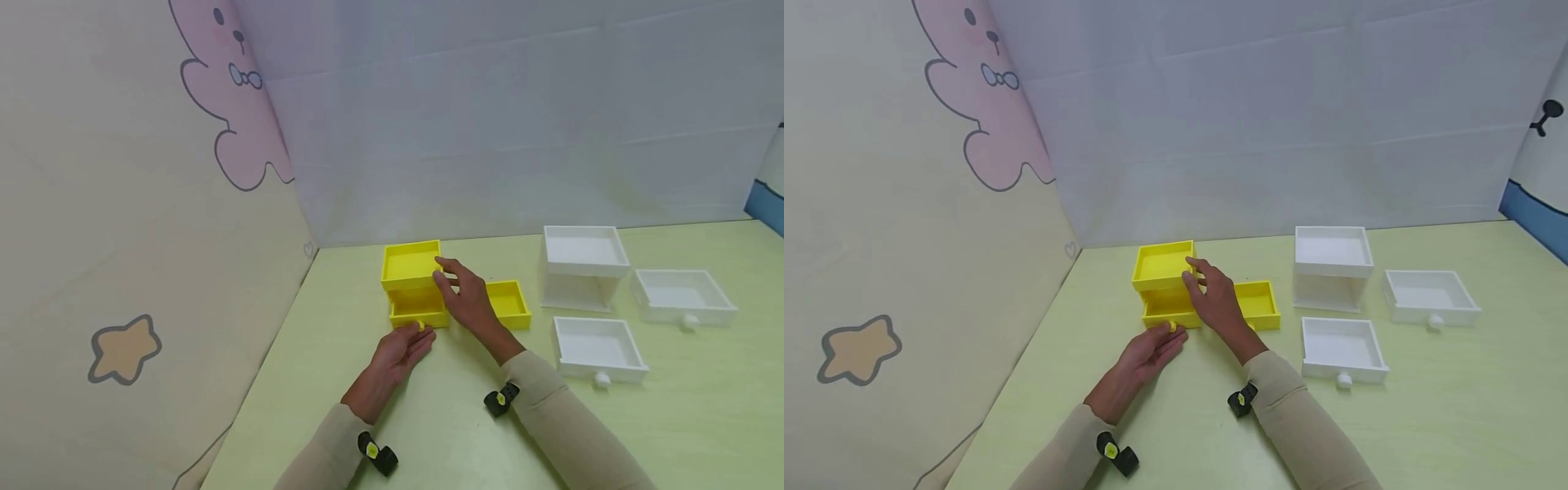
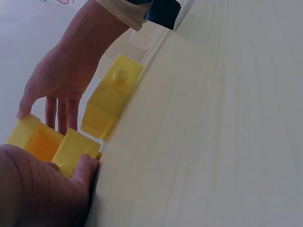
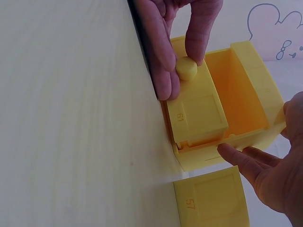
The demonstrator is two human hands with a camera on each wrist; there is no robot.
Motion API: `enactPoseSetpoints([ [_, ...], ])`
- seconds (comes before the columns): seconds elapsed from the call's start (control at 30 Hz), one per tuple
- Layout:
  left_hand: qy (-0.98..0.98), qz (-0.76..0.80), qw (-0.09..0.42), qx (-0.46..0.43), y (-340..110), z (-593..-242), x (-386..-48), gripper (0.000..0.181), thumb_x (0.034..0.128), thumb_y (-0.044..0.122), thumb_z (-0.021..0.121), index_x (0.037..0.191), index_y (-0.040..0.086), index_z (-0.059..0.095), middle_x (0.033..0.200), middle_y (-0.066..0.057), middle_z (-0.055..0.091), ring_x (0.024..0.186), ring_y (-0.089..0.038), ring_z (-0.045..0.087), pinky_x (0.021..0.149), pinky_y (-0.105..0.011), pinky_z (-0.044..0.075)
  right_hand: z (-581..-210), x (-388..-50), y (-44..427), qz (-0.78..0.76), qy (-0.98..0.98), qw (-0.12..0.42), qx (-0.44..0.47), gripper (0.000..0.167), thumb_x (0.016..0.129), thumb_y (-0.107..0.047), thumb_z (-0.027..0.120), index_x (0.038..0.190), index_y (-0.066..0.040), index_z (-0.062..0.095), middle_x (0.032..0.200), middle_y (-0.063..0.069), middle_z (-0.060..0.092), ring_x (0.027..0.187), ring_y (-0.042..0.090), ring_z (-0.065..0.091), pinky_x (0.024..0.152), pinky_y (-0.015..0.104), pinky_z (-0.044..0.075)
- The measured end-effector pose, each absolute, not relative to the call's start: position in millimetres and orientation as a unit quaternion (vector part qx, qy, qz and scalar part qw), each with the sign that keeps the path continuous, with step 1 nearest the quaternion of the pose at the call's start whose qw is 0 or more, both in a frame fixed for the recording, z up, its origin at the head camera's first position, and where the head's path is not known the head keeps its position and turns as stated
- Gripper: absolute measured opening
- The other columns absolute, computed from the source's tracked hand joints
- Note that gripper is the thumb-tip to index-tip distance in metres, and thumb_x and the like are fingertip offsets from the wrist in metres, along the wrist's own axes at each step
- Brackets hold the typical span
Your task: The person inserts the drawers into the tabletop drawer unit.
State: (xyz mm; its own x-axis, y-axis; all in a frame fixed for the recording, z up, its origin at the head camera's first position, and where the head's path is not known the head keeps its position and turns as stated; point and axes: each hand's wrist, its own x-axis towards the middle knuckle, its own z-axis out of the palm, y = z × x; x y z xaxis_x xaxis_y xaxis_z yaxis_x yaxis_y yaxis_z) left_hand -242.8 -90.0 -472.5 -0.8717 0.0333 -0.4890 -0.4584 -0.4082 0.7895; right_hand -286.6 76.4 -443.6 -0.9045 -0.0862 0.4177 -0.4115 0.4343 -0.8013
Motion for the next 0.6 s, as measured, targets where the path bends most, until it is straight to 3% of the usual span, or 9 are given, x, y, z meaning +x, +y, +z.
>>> enactPoseSetpoints([
  [0.27,0.517,0.814,0.158,-0.212,-90.4,-472.6,-245.2,0.034,0.1013,0.014,0.059,0.130,-0.005,0.056,0.119,-0.020,0.068,0.110,-0.030,0.067,0.091,-0.037,0.053,-444.9,-286.2,76.5,0.513,-0.829,0.165,0.151,0.043,0.105,-0.031,0.051,0.141,-0.008,0.054,0.140,0.013,0.057,0.115,0.034,0.064,0.087,0.047,0.055],
  [0.6,0.521,0.815,0.155,-0.204,-89.6,-472.8,-247.5,0.033,0.1017,0.014,0.058,0.129,-0.005,0.056,0.114,-0.019,0.070,0.109,-0.030,0.068,0.091,-0.038,0.053,-443.3,-286.7,77.4,0.513,-0.826,0.170,0.160,0.043,0.105,-0.030,0.052,0.140,-0.006,0.054,0.140,0.013,0.057,0.112,0.033,0.066,0.086,0.046,0.055],
])
